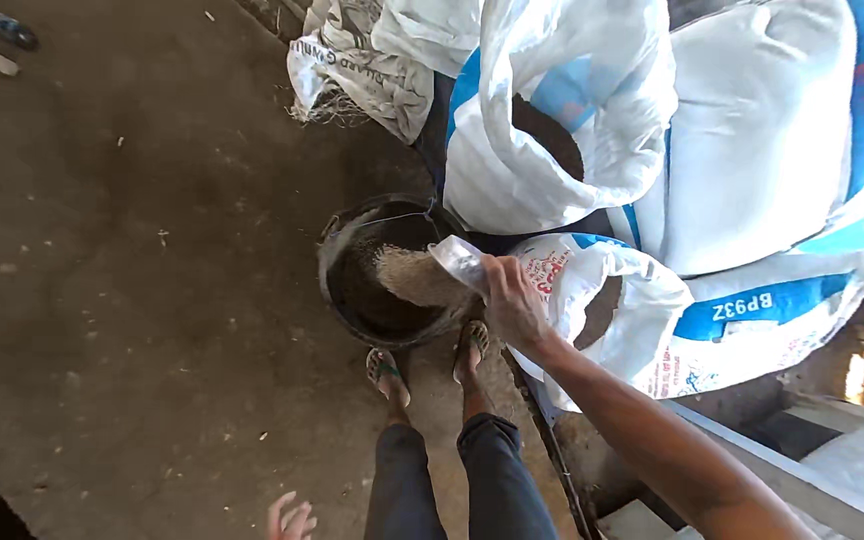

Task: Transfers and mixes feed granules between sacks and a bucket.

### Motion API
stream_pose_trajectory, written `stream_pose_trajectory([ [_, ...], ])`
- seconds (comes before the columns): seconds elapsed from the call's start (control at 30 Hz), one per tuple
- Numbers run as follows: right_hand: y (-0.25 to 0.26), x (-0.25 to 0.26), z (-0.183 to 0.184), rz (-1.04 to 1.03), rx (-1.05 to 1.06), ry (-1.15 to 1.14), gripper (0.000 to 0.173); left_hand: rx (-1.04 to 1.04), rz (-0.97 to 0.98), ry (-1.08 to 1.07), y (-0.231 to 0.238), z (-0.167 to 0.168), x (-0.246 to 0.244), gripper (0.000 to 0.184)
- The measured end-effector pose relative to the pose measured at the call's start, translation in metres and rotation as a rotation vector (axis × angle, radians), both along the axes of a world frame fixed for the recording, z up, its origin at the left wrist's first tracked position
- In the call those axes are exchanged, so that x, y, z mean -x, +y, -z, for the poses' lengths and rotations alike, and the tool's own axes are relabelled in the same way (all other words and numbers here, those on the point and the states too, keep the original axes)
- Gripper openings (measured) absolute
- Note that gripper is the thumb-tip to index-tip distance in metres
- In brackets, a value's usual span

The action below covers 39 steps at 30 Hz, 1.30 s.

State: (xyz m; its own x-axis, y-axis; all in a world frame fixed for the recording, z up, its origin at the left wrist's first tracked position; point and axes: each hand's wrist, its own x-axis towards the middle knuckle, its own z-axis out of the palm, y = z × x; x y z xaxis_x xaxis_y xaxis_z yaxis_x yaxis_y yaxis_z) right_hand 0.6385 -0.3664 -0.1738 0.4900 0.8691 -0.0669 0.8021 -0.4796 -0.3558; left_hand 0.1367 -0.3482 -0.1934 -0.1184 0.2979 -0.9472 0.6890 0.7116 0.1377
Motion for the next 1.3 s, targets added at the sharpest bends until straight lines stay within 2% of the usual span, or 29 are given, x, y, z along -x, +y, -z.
stream_pose_trajectory([
  [0.13,-0.023,-0.007,0.021,-0.243,-0.361,-0.124,0.051,-0.045,0.228,-0.208,0.017,-0.003,-0.058,0.061],
  [0.2,-0.043,-0.022,0.007,-0.236,-0.491,-0.079,0.049,-0.057,0.325,-0.32,0.023,-0.009,-0.098,0.069],
  [0.27,-0.071,-0.04,-0.028,-0.156,-0.542,0.008,0.045,-0.045,0.376,-0.442,0.027,-0.019,-0.148,0.079],
  [0.33,-0.113,-0.059,-0.076,0.005,-0.466,0.034,0.041,0.032,0.375,-0.599,0.024,-0.025,-0.201,0.09],
  [0.4,-0.16,-0.078,-0.118,0.187,-0.294,-0.056,0.042,0.128,0.338,-0.759,0.007,-0.021,-0.25,0.11],
  [0.47,-0.198,-0.096,-0.132,0.326,-0.05,-0.127,0.048,0.185,0.344,-0.813,-0.015,-0.014,-0.303,0.122],
  [0.5,-0.211,-0.105,-0.124,0.39,0.071,-0.082,0.048,0.191,0.364,-0.795,-0.026,-0.011,-0.328,0.122],
  [0.57,-0.23,-0.128,-0.073,0.503,0.281,0.102,0.048,0.145,0.394,-0.711,-0.051,-0.007,-0.376,0.104],
  [0.63,-0.249,-0.158,0.013,0.509,0.42,0.205,0.052,0.078,0.424,-0.626,-0.078,-0.007,-0.414,0.088],
  [0.73,-0.265,-0.202,0.132,0.427,0.51,0.145,0.044,0.019,0.459,-0.556,-0.109,-0.009,-0.442,0.078],
  [0.8,-0.263,-0.224,0.18,0.454,0.539,0.129,0.03,-0.065,0.411,-0.501,-0.123,-0.01,-0.444,0.05],
  [0.83,-0.259,-0.23,0.194,0.524,0.533,0.158,0.032,-0.08,0.359,-0.472,-0.126,-0.011,-0.444,0.038],
  [0.87,-0.253,-0.236,0.199,0.625,0.528,0.246,0.042,-0.062,0.279,-0.453,-0.127,-0.012,-0.444,0.031],
  [0.93,-0.249,-0.241,0.214,0.72,0.442,0.421,0.053,0.024,0.123,-0.416,-0.129,-0.017,-0.447,0.032],
  [1.0,-0.255,-0.238,0.239,0.65,0.442,0.553,0.053,0.092,0.05,-0.419,-0.129,-0.019,-0.447,0.04],
  [1.07,-0.259,-0.236,0.257,0.537,0.532,0.683,0.051,0.135,0.012,-0.538,-0.125,-0.013,-0.443,0.045],
  [1.17,-0.275,-0.224,0.29,0.413,0.58,0.839,0.051,0.181,-0.003,-0.653,-0.123,-0.006,-0.44,0.044],
  [1.3,-0.296,-0.204,0.32,0.453,0.527,1.048,0.056,0.114,-0.022,-0.637,-0.129,-0.001,-0.437,0.037],
])
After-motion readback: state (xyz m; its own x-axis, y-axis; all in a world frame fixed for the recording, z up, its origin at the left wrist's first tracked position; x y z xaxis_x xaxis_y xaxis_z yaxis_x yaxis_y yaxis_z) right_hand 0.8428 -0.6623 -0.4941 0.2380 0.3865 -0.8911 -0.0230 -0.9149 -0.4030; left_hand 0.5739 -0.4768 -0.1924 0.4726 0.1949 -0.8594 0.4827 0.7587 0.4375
